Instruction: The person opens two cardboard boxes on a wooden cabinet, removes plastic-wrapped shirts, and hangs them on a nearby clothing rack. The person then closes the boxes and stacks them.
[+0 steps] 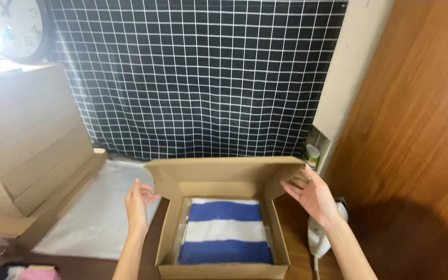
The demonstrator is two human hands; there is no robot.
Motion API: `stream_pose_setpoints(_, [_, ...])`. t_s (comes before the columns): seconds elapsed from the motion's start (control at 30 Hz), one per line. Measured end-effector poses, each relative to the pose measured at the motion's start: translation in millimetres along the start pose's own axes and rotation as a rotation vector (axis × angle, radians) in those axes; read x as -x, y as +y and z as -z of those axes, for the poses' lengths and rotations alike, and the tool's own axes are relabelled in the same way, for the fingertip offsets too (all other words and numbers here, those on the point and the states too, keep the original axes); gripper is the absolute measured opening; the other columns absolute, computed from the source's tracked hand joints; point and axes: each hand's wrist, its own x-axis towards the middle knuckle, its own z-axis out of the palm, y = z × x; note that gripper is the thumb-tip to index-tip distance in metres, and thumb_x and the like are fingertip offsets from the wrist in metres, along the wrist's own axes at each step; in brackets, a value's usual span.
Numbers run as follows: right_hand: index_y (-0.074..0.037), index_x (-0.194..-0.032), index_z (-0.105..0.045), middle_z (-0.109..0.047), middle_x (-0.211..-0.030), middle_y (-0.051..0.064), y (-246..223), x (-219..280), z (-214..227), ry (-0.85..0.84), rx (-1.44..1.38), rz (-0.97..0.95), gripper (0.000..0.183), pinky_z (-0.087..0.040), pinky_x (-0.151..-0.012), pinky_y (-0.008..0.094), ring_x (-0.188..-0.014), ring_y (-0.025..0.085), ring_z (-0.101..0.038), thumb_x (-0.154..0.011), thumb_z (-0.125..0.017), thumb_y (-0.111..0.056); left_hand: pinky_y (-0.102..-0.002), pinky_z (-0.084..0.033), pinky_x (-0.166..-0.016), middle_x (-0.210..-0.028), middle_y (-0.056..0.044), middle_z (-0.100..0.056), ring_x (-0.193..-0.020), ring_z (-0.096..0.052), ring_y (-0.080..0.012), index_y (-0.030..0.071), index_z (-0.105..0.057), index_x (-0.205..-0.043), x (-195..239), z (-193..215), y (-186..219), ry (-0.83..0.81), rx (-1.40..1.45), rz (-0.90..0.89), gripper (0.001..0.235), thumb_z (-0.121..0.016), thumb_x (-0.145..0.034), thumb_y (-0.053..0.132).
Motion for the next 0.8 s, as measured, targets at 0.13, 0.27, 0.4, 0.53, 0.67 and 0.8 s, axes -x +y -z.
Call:
stream_pose_setpoints(0.13, [0.000,-0.120,-0.040,-0.048,-0.116,0.028,-8,-43,-5,0.014,-0.057,0.077,0.048,-0.039,-0.092,0.034,-0.107,0.032,-0.049,-0.081,-0.041,-0.028,-0.027,-0.047,-0.063,-0.055,-0.007,-0.045,-0.062,-0.064,-0.0277,0.001,-0.054,-0.072,-39,-25,-9,-0.075,0.028,-0.076,0.042,-0.038,-0.094,0.033])
stream_pose_setpoints(0.27, [0.000,-0.128,-0.035,-0.038,-0.123,0.024,-17,-82,-14,-0.010,0.114,0.216,0.048,-0.036,-0.096,0.038,-0.114,0.034,-0.045,-0.088,-0.040,-0.028,-0.041,-0.041,-0.089,-0.078,-0.016,-0.057,-0.089,-0.060,-0.0275,0.000,-0.054,-0.088,-70,-51,3,-0.188,-0.022,-0.048,0.041,-0.034,-0.097,0.035])
stream_pose_setpoints(0.4, [0.001,-0.116,-0.049,-0.053,-0.116,0.021,-15,-110,-20,0.071,0.334,0.368,0.031,-0.040,-0.093,0.039,-0.109,0.031,-0.051,-0.092,-0.039,-0.015,-0.042,-0.039,-0.091,-0.096,-0.018,-0.061,-0.101,-0.056,-0.0266,0.002,-0.055,-0.098,-97,-68,14,-0.302,-0.046,0.007,0.039,-0.034,-0.096,0.036])
stream_pose_setpoints(0.53, [-0.002,-0.113,-0.053,-0.055,-0.115,0.018,0,-143,-3,0.129,0.413,0.318,0.028,-0.039,-0.093,0.040,-0.110,0.030,-0.050,-0.091,-0.041,-0.015,-0.041,-0.039,-0.090,-0.101,-0.019,-0.060,-0.103,-0.055,-0.0261,0.001,-0.053,-0.102,-121,-80,14,-0.350,-0.056,0.029,0.039,-0.035,-0.095,0.035])
stream_pose_setpoints(0.67, [-0.003,-0.115,-0.051,-0.051,-0.121,0.018,16,-160,9,0.174,0.510,0.250,0.030,-0.035,-0.095,0.043,-0.115,0.031,-0.046,-0.090,-0.043,-0.017,-0.044,-0.038,-0.090,-0.111,-0.016,-0.057,-0.109,-0.051,-0.0279,0.004,-0.056,-0.106,-139,-84,1,-0.416,-0.135,0.068,0.038,-0.039,-0.092,0.036])
stream_pose_setpoints(0.8, [-0.002,-0.118,-0.049,-0.049,-0.122,0.021,35,-170,26,0.189,0.521,0.194,0.032,-0.031,-0.097,0.046,-0.115,0.034,-0.045,-0.091,-0.042,-0.017,-0.049,-0.035,-0.092,-0.118,-0.017,-0.053,-0.114,-0.047,-0.0320,0.004,-0.053,-0.109,-130,-78,1,-0.417,-0.160,0.126,0.037,-0.039,-0.092,0.033])
